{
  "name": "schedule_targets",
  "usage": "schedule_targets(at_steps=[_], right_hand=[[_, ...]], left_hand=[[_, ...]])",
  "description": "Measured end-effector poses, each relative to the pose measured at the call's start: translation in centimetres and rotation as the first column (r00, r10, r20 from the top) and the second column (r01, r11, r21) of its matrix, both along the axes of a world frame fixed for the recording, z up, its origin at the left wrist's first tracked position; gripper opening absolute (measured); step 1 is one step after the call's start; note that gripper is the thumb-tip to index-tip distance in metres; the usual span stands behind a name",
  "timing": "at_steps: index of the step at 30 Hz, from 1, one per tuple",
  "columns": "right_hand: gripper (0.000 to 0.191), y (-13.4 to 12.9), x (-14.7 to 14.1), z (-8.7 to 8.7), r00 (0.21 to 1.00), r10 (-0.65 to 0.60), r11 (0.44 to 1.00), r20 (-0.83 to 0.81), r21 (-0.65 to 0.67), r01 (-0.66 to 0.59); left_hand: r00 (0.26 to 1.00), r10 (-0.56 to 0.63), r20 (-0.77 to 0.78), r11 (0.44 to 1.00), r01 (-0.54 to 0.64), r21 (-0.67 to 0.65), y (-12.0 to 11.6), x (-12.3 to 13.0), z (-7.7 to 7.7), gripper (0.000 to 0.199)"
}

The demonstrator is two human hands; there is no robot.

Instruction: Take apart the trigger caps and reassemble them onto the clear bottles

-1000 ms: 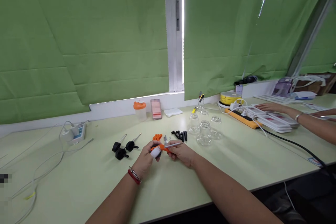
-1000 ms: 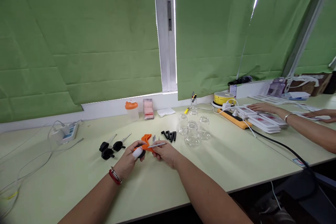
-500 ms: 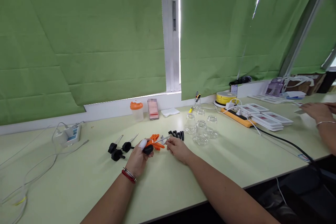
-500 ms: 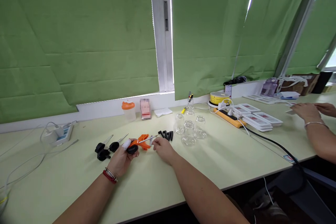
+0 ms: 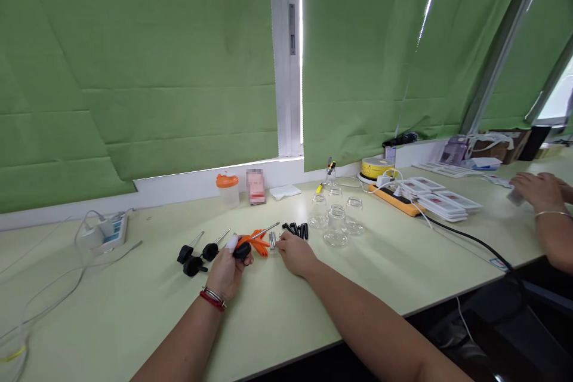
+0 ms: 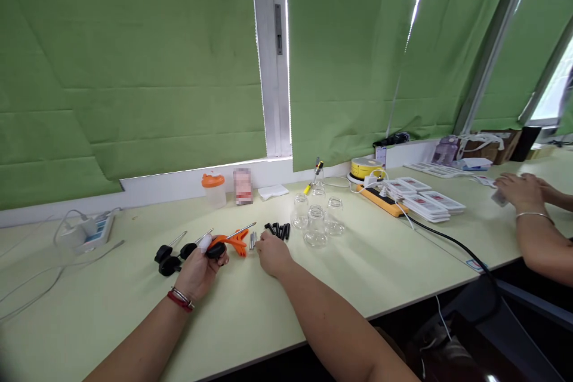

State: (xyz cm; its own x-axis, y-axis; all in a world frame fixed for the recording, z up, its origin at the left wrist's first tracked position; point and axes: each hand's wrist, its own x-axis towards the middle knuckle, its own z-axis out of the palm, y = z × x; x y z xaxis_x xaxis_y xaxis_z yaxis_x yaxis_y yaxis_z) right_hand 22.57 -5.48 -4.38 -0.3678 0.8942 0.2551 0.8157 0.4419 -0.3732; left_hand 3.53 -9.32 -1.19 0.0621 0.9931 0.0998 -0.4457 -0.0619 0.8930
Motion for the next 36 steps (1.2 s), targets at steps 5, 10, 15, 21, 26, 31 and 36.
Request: schedule_targets(at_steps=[5,10,15,21,26,31,36], right_hand=[[0.021,-0.2,1.1,0.1,0.997,0.05,0.998,-0.053,-0.031,-0.052],[0.022,-0.5,1.8,0.8,0.985,0.102,0.988,-0.138,-0.103,-0.117],[0.019,-1.3,2.4,1.8,0.951,0.157,0.948,-0.268,-0.231,-0.221],[0.027,-1.5,2.3,2.1,0.941,0.314,0.942,-0.123,-0.08,-0.325],[0.028,-1.8,1.4,1.8,0.92,0.39,0.921,-0.032,-0.012,-0.391],[0.027,-1.8,1.2,1.7,0.912,0.41,0.912,0.012,0.018,-0.41],[0.032,-1.2,1.7,2.0,0.931,0.326,0.934,0.164,0.095,-0.343]], left_hand=[[1.0,0.022,-0.015,1.0,-0.022,-0.006,0.1,-0.2,0.0,0.024],[0.999,0.01,-0.04,1.0,-0.01,-0.005,0.3,-0.3,-0.3,0.025],[0.999,0.017,-0.052,1.0,-0.018,-0.014,0.4,-0.3,-0.4,0.026],[0.998,0.009,-0.055,0.999,-0.011,-0.033,0.4,-0.3,-0.4,0.028],[0.999,0.016,-0.041,0.999,-0.018,-0.033,0.4,-0.3,-0.5,0.029],[0.998,0.029,-0.049,0.997,-0.033,-0.071,0.3,-0.2,-0.3,0.03],[0.998,0.03,-0.052,0.997,-0.033,-0.07,0.2,-0.1,-0.1,0.028]])
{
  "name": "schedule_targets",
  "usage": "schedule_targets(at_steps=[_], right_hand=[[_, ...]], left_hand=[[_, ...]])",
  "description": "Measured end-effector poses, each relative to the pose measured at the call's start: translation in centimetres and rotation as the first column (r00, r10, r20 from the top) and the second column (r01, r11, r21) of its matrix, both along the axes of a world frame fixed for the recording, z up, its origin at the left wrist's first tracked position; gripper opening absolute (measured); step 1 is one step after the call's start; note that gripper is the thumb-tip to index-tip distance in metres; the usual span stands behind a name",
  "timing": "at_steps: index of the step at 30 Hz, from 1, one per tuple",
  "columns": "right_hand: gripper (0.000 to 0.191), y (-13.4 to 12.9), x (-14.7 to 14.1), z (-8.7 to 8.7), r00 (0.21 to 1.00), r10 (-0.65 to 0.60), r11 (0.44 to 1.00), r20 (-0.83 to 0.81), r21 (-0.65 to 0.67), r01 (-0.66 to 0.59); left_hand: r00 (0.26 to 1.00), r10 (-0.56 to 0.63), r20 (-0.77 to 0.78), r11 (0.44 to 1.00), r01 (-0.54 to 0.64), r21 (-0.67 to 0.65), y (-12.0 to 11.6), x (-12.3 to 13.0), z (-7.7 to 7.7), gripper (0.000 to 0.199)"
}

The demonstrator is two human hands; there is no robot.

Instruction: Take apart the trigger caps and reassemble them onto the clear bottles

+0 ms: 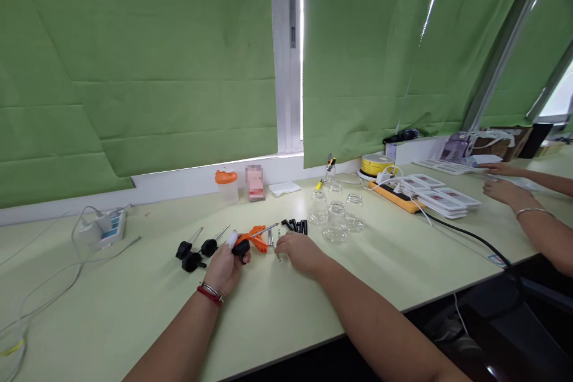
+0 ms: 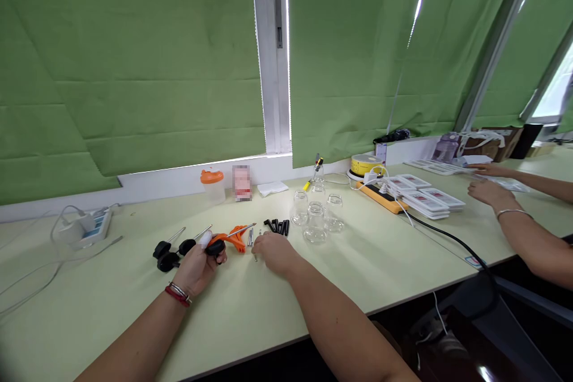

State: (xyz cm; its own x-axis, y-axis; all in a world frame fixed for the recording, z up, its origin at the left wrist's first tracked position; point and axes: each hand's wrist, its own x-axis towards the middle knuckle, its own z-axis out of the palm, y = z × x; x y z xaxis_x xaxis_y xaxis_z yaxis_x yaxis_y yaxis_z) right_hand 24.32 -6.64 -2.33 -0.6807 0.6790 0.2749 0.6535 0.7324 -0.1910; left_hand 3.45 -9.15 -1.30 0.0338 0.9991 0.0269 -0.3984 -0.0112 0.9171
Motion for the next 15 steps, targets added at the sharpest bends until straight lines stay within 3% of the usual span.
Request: schedule_targets(at_steps=[7,15], right_hand=[[0.02,-0.9,-1.4,0.5,0.966,0.026,0.993,0.256,0.101,-0.054],[0.018,-2.6,-3.2,0.2,0.932,0.178,0.944,0.315,0.213,-0.252]], left_hand=[[1.0,0.004,-0.008,1.0,-0.004,-0.017,0.2,0.0,0.0,0.028],[1.0,-0.009,-0.007,1.0,0.009,0.0,0.1,0.1,-0.1,0.027]])
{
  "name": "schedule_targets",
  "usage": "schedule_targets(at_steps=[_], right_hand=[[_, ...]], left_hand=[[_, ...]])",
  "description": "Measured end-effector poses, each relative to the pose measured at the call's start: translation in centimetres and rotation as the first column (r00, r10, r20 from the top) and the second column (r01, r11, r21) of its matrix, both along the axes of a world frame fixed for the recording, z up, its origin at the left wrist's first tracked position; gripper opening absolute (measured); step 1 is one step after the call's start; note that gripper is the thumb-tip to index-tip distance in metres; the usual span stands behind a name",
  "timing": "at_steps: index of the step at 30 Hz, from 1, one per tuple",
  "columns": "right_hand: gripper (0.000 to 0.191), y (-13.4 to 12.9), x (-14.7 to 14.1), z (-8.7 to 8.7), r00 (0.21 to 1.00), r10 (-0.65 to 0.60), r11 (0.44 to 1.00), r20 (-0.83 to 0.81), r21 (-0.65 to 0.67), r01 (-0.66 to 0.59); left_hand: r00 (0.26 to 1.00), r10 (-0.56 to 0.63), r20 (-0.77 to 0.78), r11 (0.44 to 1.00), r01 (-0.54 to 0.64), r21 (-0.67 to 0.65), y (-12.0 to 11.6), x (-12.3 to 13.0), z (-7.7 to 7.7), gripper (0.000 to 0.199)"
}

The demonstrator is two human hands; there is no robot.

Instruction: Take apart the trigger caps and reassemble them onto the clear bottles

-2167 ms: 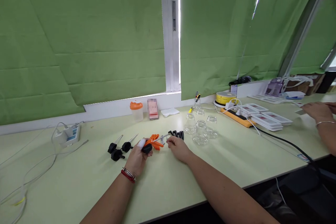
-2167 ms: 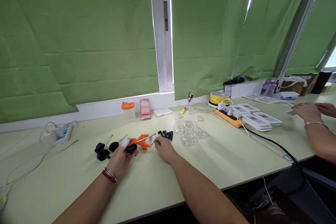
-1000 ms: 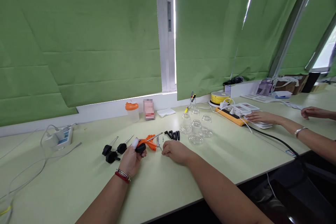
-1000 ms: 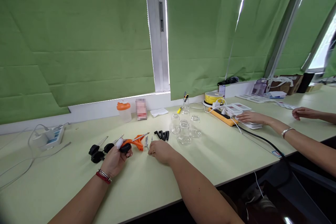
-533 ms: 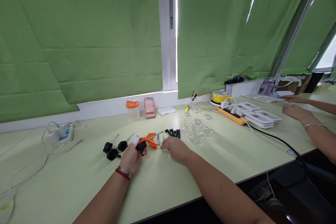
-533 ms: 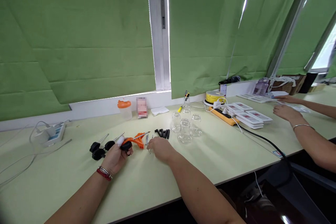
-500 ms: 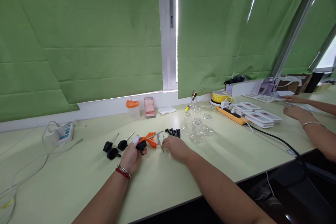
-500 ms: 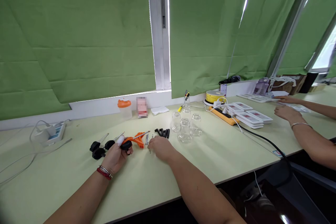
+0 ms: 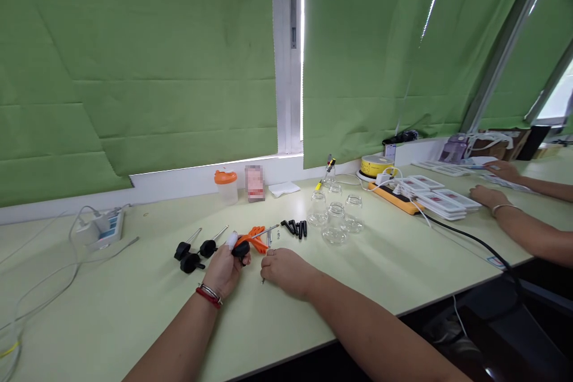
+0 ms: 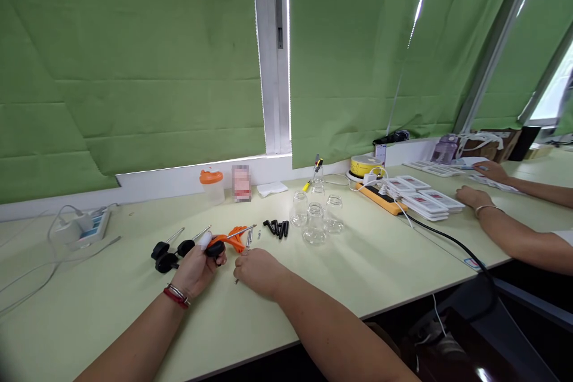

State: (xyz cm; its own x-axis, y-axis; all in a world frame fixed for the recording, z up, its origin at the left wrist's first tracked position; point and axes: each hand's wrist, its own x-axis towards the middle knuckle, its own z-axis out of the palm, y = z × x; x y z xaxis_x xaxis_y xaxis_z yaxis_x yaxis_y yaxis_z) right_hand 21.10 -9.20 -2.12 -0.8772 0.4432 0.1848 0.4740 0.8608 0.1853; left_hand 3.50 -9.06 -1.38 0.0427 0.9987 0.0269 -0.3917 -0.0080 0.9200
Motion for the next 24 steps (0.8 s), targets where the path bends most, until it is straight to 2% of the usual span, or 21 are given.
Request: schedule_targets(at_steps=[5,10,14,18,21,23,24], right_hand=[[0.015,-0.6,-0.8,-0.2,0.999,0.026,0.999,0.021,0.027,-0.026],[0.023,-0.7,-0.8,-0.5,0.998,0.056,0.998,-0.008,0.0,-0.056],[0.023,-0.6,-0.6,-0.6,0.995,0.053,0.998,-0.088,-0.028,-0.056],[0.032,-0.6,-0.4,-0.7,0.972,0.05,0.991,-0.229,-0.111,-0.077],[0.038,-0.5,-0.2,-0.4,0.915,0.048,0.974,-0.4,-0.186,-0.132],[0.037,-0.2,0.0,0.1,0.819,0.014,0.954,-0.573,-0.238,-0.182],[0.036,0.0,0.0,0.4,0.744,-0.025,0.941,-0.668,-0.267,-0.208]], left_hand=[[1.0,-0.017,0.004,0.999,0.017,-0.038,0.0,0.1,-0.2,0.027],[0.998,-0.07,-0.003,0.994,0.069,-0.081,-0.1,0.4,-0.3,0.025],[0.996,-0.084,0.009,0.991,0.084,-0.103,-0.1,0.4,-0.3,0.026],[0.992,-0.12,0.033,0.985,0.123,-0.124,-0.1,0.4,-0.6,0.027],[0.989,-0.137,0.063,0.983,0.143,-0.114,-0.1,0.5,-0.9,0.026],[0.987,-0.143,0.066,0.984,0.149,-0.095,-0.1,0.7,-0.9,0.027],[0.987,-0.151,0.057,0.984,0.156,-0.086,-0.2,0.8,-0.9,0.028]])
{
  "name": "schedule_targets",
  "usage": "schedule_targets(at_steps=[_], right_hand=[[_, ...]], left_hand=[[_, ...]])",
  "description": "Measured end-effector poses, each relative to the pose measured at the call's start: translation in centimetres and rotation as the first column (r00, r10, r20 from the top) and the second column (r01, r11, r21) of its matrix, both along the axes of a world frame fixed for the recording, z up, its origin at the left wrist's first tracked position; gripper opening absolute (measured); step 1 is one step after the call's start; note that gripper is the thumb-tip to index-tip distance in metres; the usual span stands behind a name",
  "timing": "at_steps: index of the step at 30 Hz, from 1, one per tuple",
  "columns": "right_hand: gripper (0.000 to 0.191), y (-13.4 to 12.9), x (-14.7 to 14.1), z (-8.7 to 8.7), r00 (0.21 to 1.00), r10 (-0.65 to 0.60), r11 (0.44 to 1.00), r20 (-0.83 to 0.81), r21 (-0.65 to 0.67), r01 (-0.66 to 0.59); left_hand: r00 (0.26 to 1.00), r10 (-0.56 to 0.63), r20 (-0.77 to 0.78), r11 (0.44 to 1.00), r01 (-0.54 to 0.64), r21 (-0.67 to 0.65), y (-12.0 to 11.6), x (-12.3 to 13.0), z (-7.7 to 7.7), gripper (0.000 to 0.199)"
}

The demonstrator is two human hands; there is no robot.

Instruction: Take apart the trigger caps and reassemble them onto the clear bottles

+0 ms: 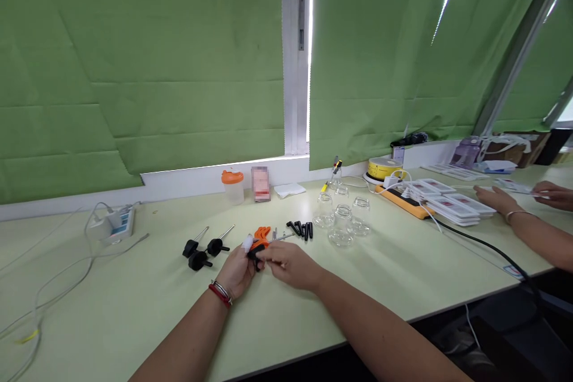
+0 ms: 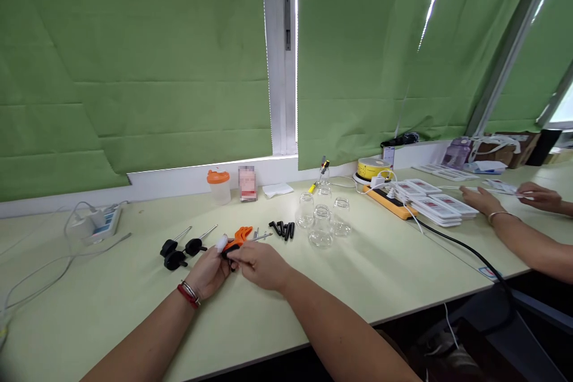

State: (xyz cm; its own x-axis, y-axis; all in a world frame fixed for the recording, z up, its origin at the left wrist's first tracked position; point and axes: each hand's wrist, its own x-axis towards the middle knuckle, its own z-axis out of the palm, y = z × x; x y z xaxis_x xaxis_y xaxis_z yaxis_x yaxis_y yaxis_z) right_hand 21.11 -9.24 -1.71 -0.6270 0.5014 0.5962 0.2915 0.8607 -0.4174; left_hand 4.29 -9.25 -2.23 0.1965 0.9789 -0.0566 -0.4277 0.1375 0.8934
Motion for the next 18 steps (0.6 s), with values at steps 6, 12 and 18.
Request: schedule_targets(at_steps=[6,12,18], right_hand=[[0.028,2.1,-1.5,1.5,0.838,-0.167,0.87,-0.519,-0.477,-0.122],[0.027,3.5,-3.9,1.4,0.756,-0.297,0.779,-0.583,-0.606,-0.161],[0.023,4.0,-4.4,0.8,0.771,-0.283,0.807,-0.571,-0.576,-0.13]], left_hand=[[0.998,-0.044,-0.049,0.999,0.045,0.019,-0.2,0.7,0.1,0.032],[0.997,-0.07,-0.036,0.997,0.071,0.031,-0.1,0.7,-0.3,0.032],[0.995,-0.089,-0.041,0.995,0.091,0.051,-0.1,0.7,-0.3,0.036]])
